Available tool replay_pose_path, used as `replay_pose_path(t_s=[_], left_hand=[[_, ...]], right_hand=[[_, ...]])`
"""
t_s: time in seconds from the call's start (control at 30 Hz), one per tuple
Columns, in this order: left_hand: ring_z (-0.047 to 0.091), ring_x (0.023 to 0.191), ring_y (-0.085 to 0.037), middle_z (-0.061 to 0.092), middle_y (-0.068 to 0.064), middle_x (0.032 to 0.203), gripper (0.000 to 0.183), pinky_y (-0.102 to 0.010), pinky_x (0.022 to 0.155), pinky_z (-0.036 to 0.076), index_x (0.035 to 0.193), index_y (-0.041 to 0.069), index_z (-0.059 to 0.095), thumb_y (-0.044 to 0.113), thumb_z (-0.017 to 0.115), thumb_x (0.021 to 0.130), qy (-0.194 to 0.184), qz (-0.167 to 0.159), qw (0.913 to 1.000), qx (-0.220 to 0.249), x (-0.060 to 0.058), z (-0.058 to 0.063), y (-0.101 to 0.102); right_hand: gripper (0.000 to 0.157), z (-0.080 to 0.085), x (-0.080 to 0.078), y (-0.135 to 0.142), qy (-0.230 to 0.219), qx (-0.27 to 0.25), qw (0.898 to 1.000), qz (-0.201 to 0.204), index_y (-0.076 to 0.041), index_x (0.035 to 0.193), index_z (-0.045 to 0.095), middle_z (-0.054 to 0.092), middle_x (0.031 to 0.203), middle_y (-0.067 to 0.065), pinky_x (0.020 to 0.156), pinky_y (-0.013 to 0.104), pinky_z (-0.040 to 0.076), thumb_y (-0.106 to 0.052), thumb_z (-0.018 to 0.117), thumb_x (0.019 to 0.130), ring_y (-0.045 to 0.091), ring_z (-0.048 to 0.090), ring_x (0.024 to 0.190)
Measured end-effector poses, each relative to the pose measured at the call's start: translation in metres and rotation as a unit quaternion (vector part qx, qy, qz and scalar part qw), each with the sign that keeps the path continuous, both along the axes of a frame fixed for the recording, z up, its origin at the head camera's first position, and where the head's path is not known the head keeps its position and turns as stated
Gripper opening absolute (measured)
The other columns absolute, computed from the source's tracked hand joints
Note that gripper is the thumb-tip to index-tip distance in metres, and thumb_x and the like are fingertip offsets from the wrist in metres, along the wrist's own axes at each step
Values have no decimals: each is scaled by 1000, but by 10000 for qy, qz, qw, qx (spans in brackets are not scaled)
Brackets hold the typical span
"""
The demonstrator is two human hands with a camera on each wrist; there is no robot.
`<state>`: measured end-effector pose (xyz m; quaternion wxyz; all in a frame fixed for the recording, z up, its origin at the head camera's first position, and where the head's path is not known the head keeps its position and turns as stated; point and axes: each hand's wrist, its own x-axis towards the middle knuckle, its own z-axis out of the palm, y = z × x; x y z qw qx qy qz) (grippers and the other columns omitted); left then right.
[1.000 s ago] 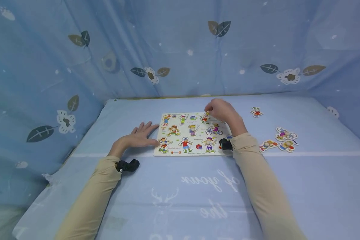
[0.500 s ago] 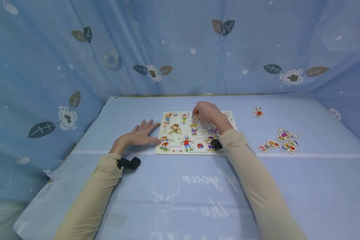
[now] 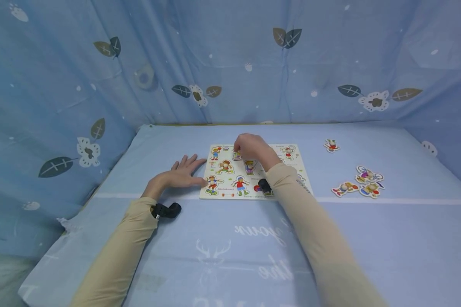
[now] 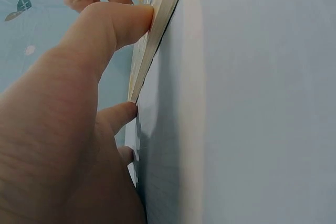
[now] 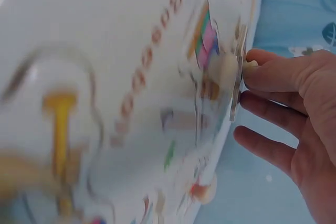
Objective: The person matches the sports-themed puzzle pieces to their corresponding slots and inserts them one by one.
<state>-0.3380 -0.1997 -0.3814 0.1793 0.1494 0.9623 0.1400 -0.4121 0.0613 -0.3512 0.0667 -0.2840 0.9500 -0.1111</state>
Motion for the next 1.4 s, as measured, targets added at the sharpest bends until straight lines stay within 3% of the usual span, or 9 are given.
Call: replay_pose_path(t_s=[0.27,0.33,0.43,0.53,0.77,0.97,1.13,1.27,1.4], left_hand=[[-18,150,-38,-8,-11,167,96,-57,119,-8,161,27,10,66,54,85,-25,-18,10000,-24,1,3,2],[-18,150,-38,-8,-11,167,95,-57,119,-8,161,26,10,66,54,85,2,-34,10000,-25,1,4,2],[-17,150,-39,-7,-11,167,95,-58,119,-8,161,26,10,65,53,86,47,-49,10000,-25,0,7,2],[-16,150,-38,-8,-11,167,95,-58,119,-8,161,26,10,65,53,86,62,-36,10000,-44,0,9,1],[-17,150,-37,-8,-11,167,95,-57,119,-8,161,27,10,66,54,85,71,-14,10000,-25,-1,8,-2],[-16,150,-39,-7,-12,166,96,-59,119,-8,161,25,11,65,54,85,21,-44,10000,-10,0,4,-1],[-16,150,-39,-7,-12,167,96,-59,119,-7,161,25,11,66,54,85,0,-54,10000,0,2,2,1],[-16,150,-39,-6,-12,167,95,-59,119,-7,161,25,12,65,54,85,20,-47,10000,8,2,1,2],[-16,150,-39,-6,-11,167,95,-58,119,-7,161,26,11,65,54,86,26,-38,10000,-13,2,1,2]], right_hand=[[29,8,5,-6,-425,150,9990,7,-9,123,71,65,129,12,95,43,51,-11,57,97,27,61,113],[31,11,7,-5,-439,130,9989,80,-8,123,71,65,128,13,85,39,51,-10,56,95,24,62,100],[32,14,8,-4,-400,121,9989,195,-8,121,71,67,117,15,72,34,41,-7,55,94,20,52,79],[32,15,7,-5,-352,97,9989,287,-7,120,72,66,104,15,68,34,34,-5,55,93,19,41,70],[34,12,4,-9,-410,-35,9991,89,-6,126,68,68,119,13,69,34,35,-8,58,94,18,42,71],[34,2,3,-6,-634,-465,9969,-25,-5,126,68,68,116,13,66,30,38,-6,58,93,15,39,62],[30,-8,1,-3,-614,-767,9947,300,-2,123,69,67,122,17,67,31,40,-5,59,95,15,45,65],[26,-13,-1,-2,-510,-844,9934,578,-2,118,72,68,116,18,67,33,38,-2,58,96,19,44,69],[25,-12,0,-4,-401,-795,9944,566,-3,116,72,66,112,16,71,34,37,-3,60,95,22,46,79]])
